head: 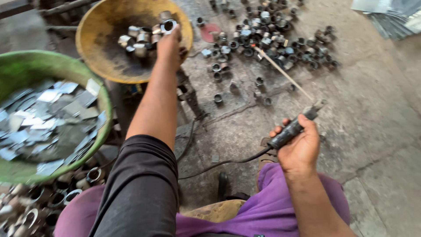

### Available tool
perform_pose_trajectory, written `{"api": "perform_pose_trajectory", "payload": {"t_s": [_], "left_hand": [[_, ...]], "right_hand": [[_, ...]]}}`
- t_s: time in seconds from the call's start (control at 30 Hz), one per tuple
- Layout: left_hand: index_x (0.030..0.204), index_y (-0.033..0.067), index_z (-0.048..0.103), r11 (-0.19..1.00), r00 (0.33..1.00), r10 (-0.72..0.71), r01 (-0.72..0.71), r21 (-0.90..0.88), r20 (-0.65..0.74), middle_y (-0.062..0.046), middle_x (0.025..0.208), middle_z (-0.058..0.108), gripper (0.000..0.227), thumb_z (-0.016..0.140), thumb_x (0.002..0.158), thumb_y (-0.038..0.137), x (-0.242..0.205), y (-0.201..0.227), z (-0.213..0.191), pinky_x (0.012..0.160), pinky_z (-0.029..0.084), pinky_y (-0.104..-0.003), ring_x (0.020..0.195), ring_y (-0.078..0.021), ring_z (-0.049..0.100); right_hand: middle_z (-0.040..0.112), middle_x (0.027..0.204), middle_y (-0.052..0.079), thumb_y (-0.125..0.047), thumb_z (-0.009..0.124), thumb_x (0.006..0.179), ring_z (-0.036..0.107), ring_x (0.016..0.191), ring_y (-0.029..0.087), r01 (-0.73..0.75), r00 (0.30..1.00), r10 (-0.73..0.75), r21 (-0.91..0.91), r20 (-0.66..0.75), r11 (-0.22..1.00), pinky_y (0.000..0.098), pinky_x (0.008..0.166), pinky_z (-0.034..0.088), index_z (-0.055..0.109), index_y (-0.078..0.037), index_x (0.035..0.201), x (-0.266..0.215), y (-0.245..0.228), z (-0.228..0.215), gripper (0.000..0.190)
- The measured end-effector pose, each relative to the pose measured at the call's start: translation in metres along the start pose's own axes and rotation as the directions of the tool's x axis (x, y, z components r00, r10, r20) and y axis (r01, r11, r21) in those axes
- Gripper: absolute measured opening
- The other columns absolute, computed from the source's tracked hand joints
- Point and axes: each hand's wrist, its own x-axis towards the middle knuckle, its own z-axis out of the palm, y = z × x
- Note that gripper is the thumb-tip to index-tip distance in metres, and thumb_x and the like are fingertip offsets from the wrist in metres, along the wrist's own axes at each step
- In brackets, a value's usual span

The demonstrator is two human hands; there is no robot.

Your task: The person sits cross-legged and repeatedly picks small square metal plates from a green basin, places them on top of cylindrical metal pieces, and welds them together using a handheld welding torch. After each weld, the finished assembly is dropped into a yellow basin.

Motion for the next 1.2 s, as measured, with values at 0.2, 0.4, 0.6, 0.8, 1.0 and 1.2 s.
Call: {"api": "perform_pose_trajectory", "payload": {"t_s": [0.2,0.4,0.6,0.8,1.0,1.2], "left_hand": [[0.128,0.001,0.057,0.973,0.989,-0.101,0.076,-0.217,-0.105,-0.016,0.109,0.069,0.053,0.074,0.09,0.033,0.012,0.014,-0.001,0.079,0.058,-0.042,0.09,-0.0306,0.068],[0.123,0.0001,0.055,0.894,0.996,-0.004,-0.037,-0.447,-0.089,-0.014,0.108,0.067,0.044,0.069,0.088,0.024,-0.005,0.025,-0.012,0.072,0.058,-0.042,0.084,-0.0308,0.071],[0.091,0.0057,0.063,0.947,0.978,0.208,-0.21,-0.245,-0.036,-0.009,0.072,0.067,0.016,0.077,0.083,0.005,-0.072,0.054,-0.018,0.043,0.041,-0.029,0.051,-0.0169,0.057],[0.111,0.0056,0.069,0.885,0.916,0.262,-0.354,0.303,0.305,-0.005,0.098,0.074,0.021,0.073,0.092,-0.003,-0.202,0.099,-0.043,0.068,0.055,-0.027,0.081,-0.0115,0.067],[0.109,0.0012,0.074,0.869,0.908,0.035,-0.233,0.436,0.417,-0.008,0.098,0.077,0.017,0.068,0.093,0.001,-0.319,0.113,-0.066,0.08,0.063,-0.032,0.084,-0.0142,0.073],[0.098,0.0055,0.077,0.398,0.823,0.255,-0.568,0.72,0.508,-0.011,0.094,0.074,0.013,0.072,0.086,0.002,-0.335,0.077,-0.087,0.077,0.057,-0.037,0.087,-0.0251,0.072]], "right_hand": [[0.06,0.095,0.007,-0.029,0.067,0.089,0.058,0.08,0.025,-0.025,1.0,0.025,0.004,-0.01,1.0,0.0463,0.073,0.051,0.051,-0.013,0.108,-0.002,0.0,0.005,0.03],[0.06,0.095,0.007,-0.029,0.067,0.087,0.059,0.078,0.025,-0.042,0.998,0.041,-0.016,-0.038,0.999,0.046,0.071,0.05,0.051,-0.014,0.107,-0.003,0.001,0.008,0.03],[0.06,0.093,0.006,-0.029,0.07,0.088,0.059,0.078,0.024,-0.034,0.999,0.034,-0.024,0.007,0.999,0.0455,0.072,0.05,0.052,-0.013,0.104,-0.002,0.003,0.006,0.028],[0.06,0.092,0.005,-0.027,0.07,0.087,0.059,0.075,0.023,-0.001,0.999,0.005,-0.08,0.048,0.997,0.0451,0.068,0.05,0.052,-0.015,0.106,0.001,0.016,0.005,0.029],[0.056,0.087,0.005,-0.023,0.074,0.085,0.056,0.062,0.021,0.02,0.998,-0.009,-0.162,0.069,0.987,0.0408,0.055,0.05,0.048,-0.017,0.115,-0.006,0.046,0.018,0.039],[0.054,0.084,0.002,-0.021,0.081,0.082,0.053,0.06,0.015,0.173,0.982,-0.124,-0.402,0.146,0.899,0.0354,0.048,0.047,0.054,-0.011,0.109,-0.002,0.084,0.014,0.039]]}}
